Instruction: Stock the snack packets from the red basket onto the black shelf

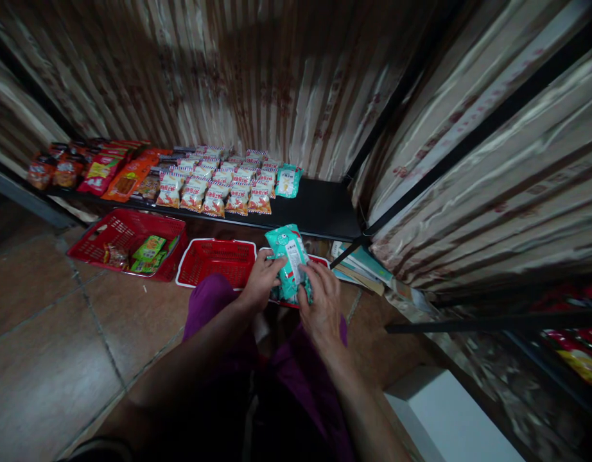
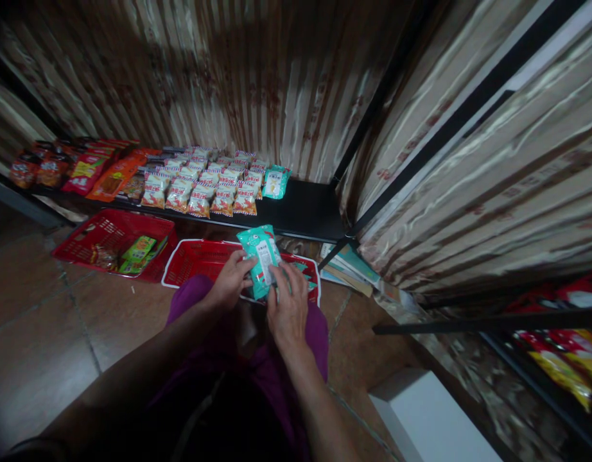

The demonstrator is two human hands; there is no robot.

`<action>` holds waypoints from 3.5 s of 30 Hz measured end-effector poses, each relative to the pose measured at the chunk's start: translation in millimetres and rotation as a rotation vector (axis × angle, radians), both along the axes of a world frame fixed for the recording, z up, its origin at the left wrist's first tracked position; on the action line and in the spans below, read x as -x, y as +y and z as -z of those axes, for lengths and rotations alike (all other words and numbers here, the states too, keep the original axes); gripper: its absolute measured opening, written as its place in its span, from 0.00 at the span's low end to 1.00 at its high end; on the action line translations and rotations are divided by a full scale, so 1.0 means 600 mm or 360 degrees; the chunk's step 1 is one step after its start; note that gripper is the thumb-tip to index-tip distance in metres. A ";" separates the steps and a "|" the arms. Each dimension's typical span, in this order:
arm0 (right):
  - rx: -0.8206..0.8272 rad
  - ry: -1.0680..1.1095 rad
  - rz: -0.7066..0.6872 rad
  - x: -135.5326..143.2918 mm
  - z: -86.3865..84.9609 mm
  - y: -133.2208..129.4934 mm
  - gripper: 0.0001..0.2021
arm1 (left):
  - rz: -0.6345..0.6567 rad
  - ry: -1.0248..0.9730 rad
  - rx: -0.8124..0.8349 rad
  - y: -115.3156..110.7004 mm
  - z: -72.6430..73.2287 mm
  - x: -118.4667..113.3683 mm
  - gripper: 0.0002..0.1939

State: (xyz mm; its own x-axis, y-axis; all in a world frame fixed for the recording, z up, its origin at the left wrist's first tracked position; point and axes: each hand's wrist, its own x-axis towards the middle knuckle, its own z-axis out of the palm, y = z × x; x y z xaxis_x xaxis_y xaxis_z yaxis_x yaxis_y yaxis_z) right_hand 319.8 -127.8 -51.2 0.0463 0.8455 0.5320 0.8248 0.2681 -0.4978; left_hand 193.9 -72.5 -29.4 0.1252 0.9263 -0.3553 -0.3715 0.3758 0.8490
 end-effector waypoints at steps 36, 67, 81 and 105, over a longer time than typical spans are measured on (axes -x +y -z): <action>0.0662 0.2499 0.0134 -0.001 0.007 -0.006 0.23 | 0.0089 0.0128 -0.0185 -0.025 0.042 -0.009 0.16; 0.0819 0.2026 0.0287 -0.051 0.108 0.185 0.36 | -0.0031 0.0495 -0.0312 0.153 0.135 -0.083 0.20; 0.0405 0.1428 0.0107 -0.101 0.133 0.559 0.28 | -0.0031 0.1508 -0.0826 0.426 0.102 -0.135 0.25; 0.0404 0.0477 0.0471 -0.085 0.164 0.618 0.33 | 0.0057 0.2031 -0.0983 0.474 0.147 -0.134 0.20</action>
